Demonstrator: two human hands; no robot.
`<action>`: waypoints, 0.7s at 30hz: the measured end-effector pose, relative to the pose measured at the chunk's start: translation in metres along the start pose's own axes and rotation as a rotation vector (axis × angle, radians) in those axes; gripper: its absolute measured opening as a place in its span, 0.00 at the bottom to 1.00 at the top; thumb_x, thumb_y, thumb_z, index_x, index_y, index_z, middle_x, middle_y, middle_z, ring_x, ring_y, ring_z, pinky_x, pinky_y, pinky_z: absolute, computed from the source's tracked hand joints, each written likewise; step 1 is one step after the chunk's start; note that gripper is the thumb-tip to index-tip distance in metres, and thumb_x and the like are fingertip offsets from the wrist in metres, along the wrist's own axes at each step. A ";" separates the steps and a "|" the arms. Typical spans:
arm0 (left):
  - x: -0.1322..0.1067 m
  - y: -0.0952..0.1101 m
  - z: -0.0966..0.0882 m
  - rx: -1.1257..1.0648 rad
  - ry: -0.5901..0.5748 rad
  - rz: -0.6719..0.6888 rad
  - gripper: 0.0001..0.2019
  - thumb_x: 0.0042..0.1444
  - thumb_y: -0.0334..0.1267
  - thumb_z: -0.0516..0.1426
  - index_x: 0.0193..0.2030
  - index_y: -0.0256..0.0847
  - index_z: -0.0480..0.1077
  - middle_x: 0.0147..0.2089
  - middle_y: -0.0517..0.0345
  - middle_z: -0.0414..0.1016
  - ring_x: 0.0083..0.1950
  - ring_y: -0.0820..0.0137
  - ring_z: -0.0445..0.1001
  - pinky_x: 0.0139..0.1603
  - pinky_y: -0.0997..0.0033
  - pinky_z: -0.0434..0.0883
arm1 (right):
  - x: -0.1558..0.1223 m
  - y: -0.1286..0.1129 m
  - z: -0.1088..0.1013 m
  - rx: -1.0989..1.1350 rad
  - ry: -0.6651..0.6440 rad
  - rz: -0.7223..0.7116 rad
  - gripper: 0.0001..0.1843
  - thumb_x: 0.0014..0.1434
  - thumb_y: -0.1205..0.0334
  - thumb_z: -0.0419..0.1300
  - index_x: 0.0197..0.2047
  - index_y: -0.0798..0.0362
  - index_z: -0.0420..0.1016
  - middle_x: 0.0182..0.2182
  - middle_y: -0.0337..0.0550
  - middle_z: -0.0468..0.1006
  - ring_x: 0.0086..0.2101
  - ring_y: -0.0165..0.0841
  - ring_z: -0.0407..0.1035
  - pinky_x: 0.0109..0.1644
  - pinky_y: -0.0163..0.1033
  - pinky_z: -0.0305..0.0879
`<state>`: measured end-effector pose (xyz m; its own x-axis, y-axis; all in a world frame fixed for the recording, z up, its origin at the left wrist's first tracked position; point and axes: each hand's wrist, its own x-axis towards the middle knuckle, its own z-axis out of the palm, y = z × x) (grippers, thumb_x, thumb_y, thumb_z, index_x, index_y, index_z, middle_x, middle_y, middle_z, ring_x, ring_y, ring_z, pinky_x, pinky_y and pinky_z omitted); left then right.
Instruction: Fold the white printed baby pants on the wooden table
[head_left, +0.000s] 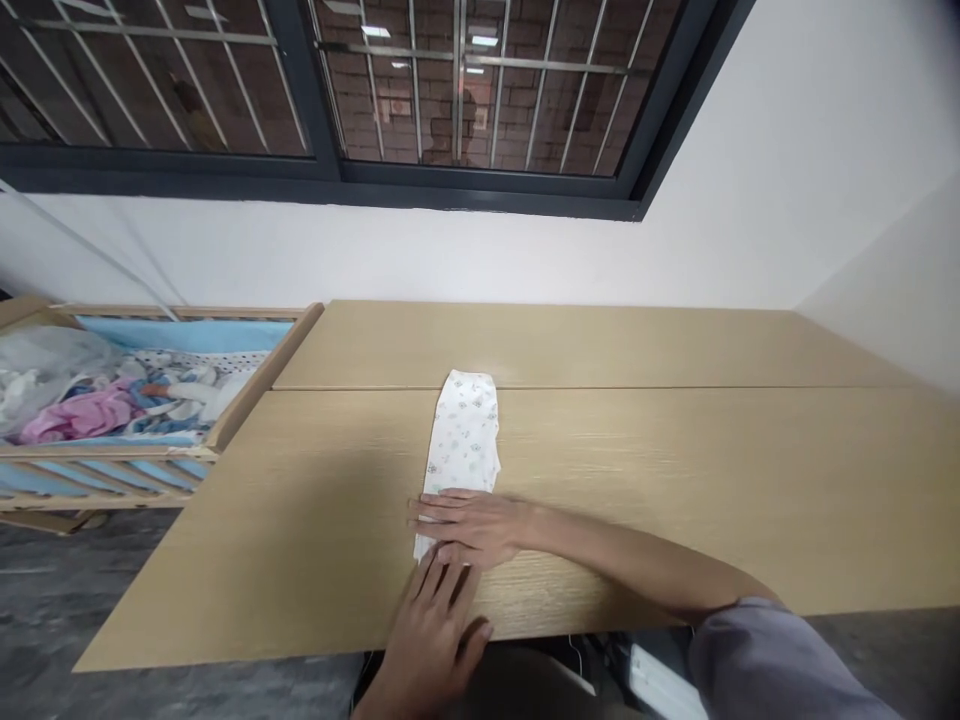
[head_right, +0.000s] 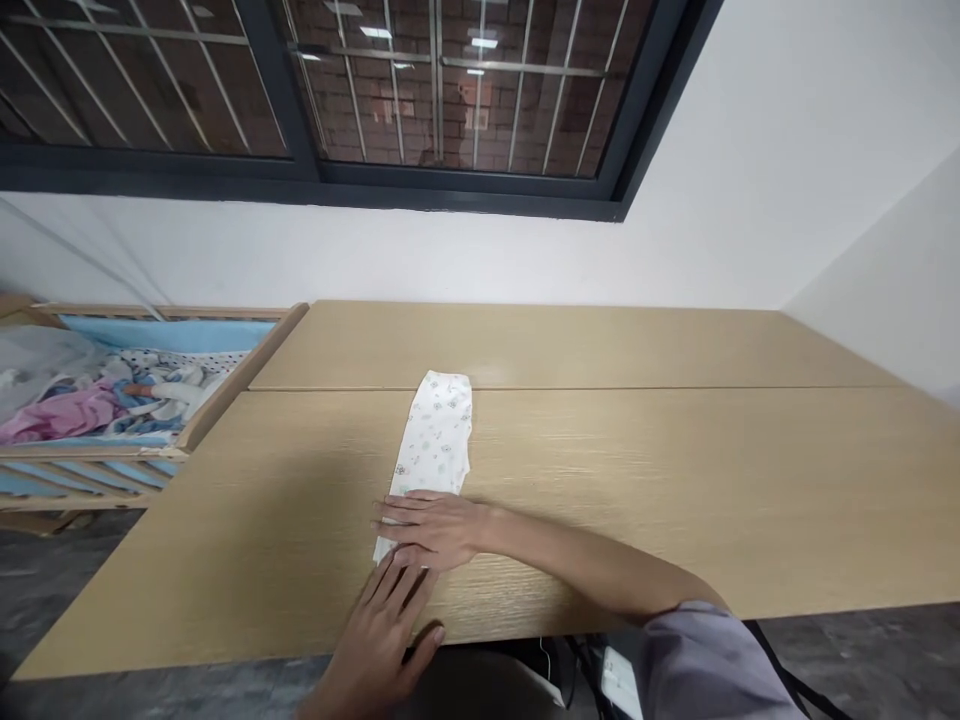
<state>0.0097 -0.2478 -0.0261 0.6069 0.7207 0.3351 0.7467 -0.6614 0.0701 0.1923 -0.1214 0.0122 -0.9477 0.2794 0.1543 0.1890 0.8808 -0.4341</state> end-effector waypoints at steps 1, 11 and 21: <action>0.001 0.000 -0.001 0.001 0.003 0.001 0.30 0.65 0.51 0.55 0.71 0.43 0.62 0.66 0.47 0.71 0.67 0.50 0.69 0.64 0.51 0.70 | -0.001 0.007 0.003 -0.006 -0.008 0.011 0.32 0.74 0.52 0.48 0.76 0.52 0.50 0.73 0.50 0.52 0.72 0.36 0.42 0.75 0.46 0.42; 0.006 0.006 -0.013 0.079 -0.019 0.012 0.37 0.63 0.49 0.56 0.76 0.38 0.50 0.76 0.47 0.54 0.74 0.48 0.57 0.65 0.53 0.67 | 0.008 0.151 -0.056 -0.092 0.056 0.422 0.33 0.70 0.47 0.54 0.74 0.43 0.55 0.74 0.40 0.47 0.73 0.38 0.41 0.76 0.48 0.34; 0.009 0.006 -0.010 -0.004 -0.002 -0.025 0.36 0.64 0.47 0.55 0.76 0.42 0.50 0.74 0.49 0.58 0.72 0.50 0.61 0.65 0.53 0.69 | 0.012 0.179 -0.072 -0.135 0.127 0.464 0.35 0.68 0.51 0.56 0.74 0.49 0.54 0.74 0.44 0.48 0.72 0.38 0.43 0.76 0.45 0.36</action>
<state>0.0172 -0.2475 -0.0126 0.5885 0.7375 0.3312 0.7607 -0.6439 0.0821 0.2331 0.0673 0.0006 -0.7189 0.6902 0.0826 0.6227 0.6922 -0.3648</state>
